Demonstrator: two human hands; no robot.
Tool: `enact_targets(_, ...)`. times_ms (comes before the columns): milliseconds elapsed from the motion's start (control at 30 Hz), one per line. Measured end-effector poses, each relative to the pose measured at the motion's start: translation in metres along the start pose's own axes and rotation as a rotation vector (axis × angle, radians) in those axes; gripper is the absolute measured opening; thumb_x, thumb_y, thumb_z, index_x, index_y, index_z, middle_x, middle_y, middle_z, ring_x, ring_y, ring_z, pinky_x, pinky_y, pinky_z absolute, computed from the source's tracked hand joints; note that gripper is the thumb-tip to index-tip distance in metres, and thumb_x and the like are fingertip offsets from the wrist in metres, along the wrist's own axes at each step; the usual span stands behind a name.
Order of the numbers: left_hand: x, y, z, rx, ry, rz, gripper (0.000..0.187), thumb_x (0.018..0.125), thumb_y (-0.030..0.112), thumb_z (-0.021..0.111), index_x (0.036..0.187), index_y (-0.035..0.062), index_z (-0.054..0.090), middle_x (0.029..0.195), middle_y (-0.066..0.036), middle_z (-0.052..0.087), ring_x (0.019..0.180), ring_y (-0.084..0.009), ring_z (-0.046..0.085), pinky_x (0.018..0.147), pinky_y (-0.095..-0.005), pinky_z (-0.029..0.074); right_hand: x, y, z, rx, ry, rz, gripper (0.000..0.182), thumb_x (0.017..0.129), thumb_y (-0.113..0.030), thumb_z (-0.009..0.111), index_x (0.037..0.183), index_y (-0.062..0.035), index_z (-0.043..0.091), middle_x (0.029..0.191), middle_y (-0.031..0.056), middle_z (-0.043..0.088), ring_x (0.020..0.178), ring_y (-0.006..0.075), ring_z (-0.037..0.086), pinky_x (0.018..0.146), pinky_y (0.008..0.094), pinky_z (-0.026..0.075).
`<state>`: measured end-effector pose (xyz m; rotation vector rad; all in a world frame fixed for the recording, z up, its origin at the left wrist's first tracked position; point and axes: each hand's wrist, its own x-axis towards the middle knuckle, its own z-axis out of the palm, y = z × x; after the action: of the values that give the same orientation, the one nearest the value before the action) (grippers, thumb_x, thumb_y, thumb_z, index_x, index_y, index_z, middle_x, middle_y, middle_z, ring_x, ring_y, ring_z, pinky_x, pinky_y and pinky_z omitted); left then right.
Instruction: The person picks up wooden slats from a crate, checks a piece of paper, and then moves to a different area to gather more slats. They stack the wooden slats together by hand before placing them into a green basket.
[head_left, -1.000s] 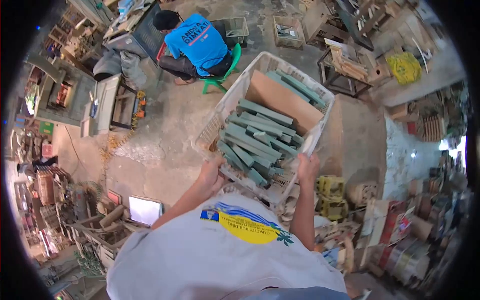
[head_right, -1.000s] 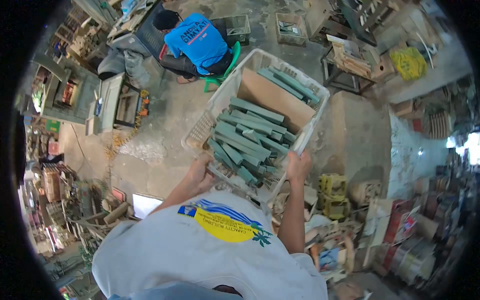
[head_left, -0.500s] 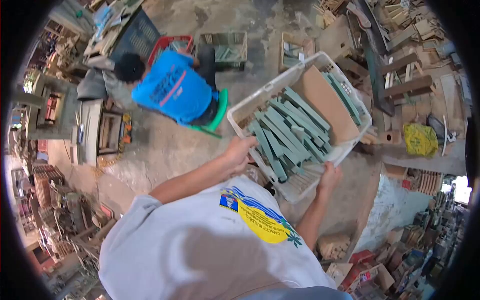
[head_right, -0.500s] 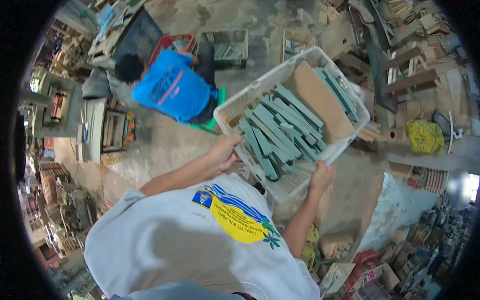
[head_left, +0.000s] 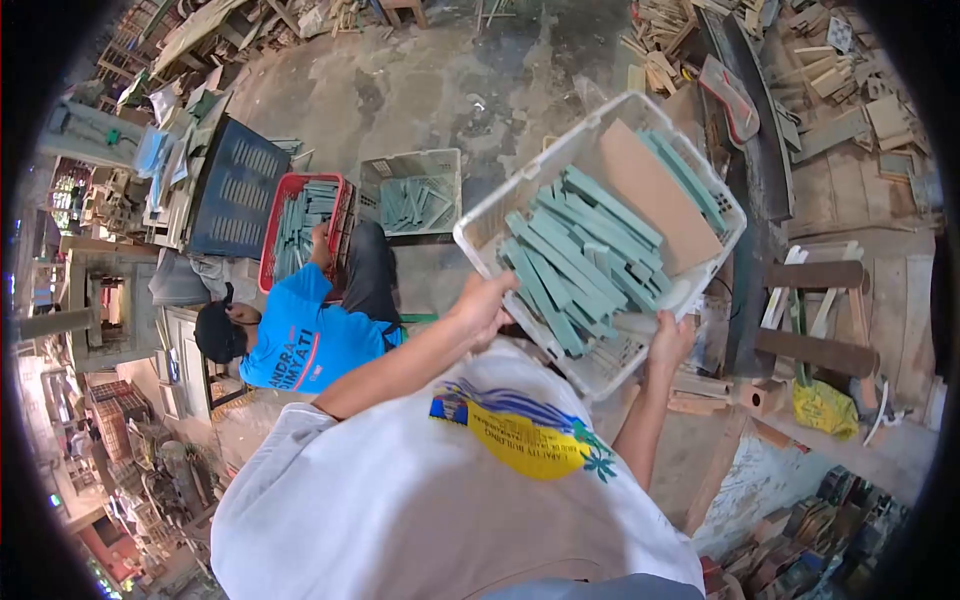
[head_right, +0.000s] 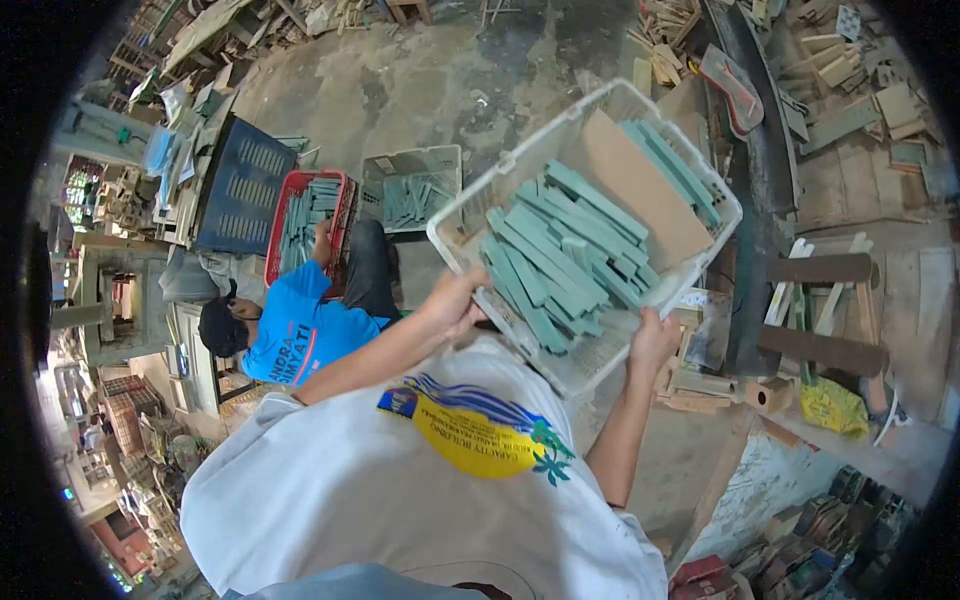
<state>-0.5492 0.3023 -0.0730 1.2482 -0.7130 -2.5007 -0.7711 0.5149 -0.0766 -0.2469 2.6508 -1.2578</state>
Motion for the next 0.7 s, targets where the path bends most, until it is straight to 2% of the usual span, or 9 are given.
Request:
enact_targets(200,0.12,0.124,0.028,0.009,-0.1,0.02,0.05,0.089,0.003,0.051,0.137,-0.007,0.038,0.125,-0.019,0.057,0.107,-0.0332,0.065,0.084,-0.0527,0.061,0.121,-0.073,0.096,0.125,0.03,0.043,0.032,0.079,-0.018,0.06,0.096,0.009,0.065,0.091,0.023,0.069,0.085,0.0325,0.065,0.08,0.0391,0.047)
enact_targets(333,0.229,0.221,0.03,0.09,-0.166,-0.018,0.051,0.09,0.001,0.05,0.139,-0.0069,0.036,0.125,-0.02,0.057,0.103,-0.0329,0.067,0.082,-0.0519,0.062,0.196,-0.109,0.182,0.065,0.133,0.056,0.034,0.079,-0.023,0.059,0.093,0.007,0.065,0.091,0.0264,0.067,0.088,0.0416,0.063,0.082,0.0443,0.046)
enact_targets(400,0.285,0.279,0.047,0.135,-0.099,0.011,0.045,0.089,0.004,0.05,0.133,-0.004,0.04,0.115,-0.017,0.059,0.092,-0.0302,0.068,0.081,-0.0488,0.062,0.244,-0.14,0.229,0.054,0.203,0.1,0.036,0.079,-0.026,0.059,0.093,0.0064,0.066,0.093,0.028,0.066,0.089,0.0443,0.062,0.083,0.0463,0.046)
enact_targets(433,0.325,0.301,0.034,0.263,-0.039,-0.086,0.037,0.089,0.005,0.051,0.125,-0.0027,0.045,0.111,-0.016,0.06,0.086,-0.0287,0.068,0.078,-0.0473,0.062,0.262,-0.151,0.249,0.091,0.241,0.108,0.037,0.079,-0.027,0.06,0.092,0.0062,0.066,0.092,0.0277,0.065,0.089,0.0435,0.062,0.082,0.0468,0.046)
enact_targets(500,0.366,0.344,0.039,0.301,-0.04,-0.12,0.033,0.09,0.005,0.051,0.122,-0.0021,0.047,0.111,-0.016,0.06,0.086,-0.0287,0.068,0.077,-0.0466,0.062,0.274,-0.163,0.282,0.143,0.282,0.213,0.037,0.079,-0.028,0.06,0.092,0.0059,0.066,0.091,0.0273,0.065,0.089,0.0426,0.062,0.081,0.0472,0.046)
enact_targets(533,0.391,0.372,0.049,0.308,-0.086,-0.096,0.029,0.09,0.006,0.051,0.118,-0.0015,0.049,0.112,-0.017,0.06,0.086,-0.0287,0.068,0.076,-0.0459,0.062,0.293,-0.174,0.295,0.16,0.261,0.161,0.035,0.078,-0.026,0.06,0.091,0.0058,0.066,0.088,0.0248,0.066,0.085,0.0398,0.063,0.078,0.0443,0.047)
enact_targets(567,0.405,0.382,0.053,0.317,-0.104,-0.123,0.03,0.091,0.008,0.051,0.12,-0.0015,0.049,0.113,-0.017,0.06,0.088,-0.0295,0.068,0.081,-0.0459,0.061,0.305,-0.177,0.296,0.179,0.254,0.093,0.033,0.077,-0.024,0.061,0.09,0.0058,0.065,0.085,0.0223,0.067,0.081,0.0369,0.063,0.076,0.0413,0.047)
enact_targets(667,0.462,0.442,0.085,0.383,-0.149,-0.145,0.033,0.092,0.01,0.051,0.123,-0.0021,0.048,0.11,-0.016,0.062,0.091,-0.031,0.068,0.088,-0.047,0.058,0.342,-0.233,0.324,0.229,0.287,0.329,0.034,0.076,-0.024,0.061,0.091,0.0057,0.064,0.086,0.0223,0.067,0.083,0.04,0.064,0.078,0.0426,0.048)
enact_targets(700,0.481,0.462,0.096,0.445,-0.176,-0.136,0.035,0.092,0.011,0.05,0.126,-0.0019,0.048,0.114,-0.017,0.062,0.101,-0.033,0.066,0.093,-0.0484,0.056,0.358,-0.237,0.344,0.247,0.332,0.386,0.034,0.076,-0.024,0.061,0.091,0.0057,0.064,0.086,0.0223,0.067,0.083,0.04,0.064,0.078,0.0426,0.048)
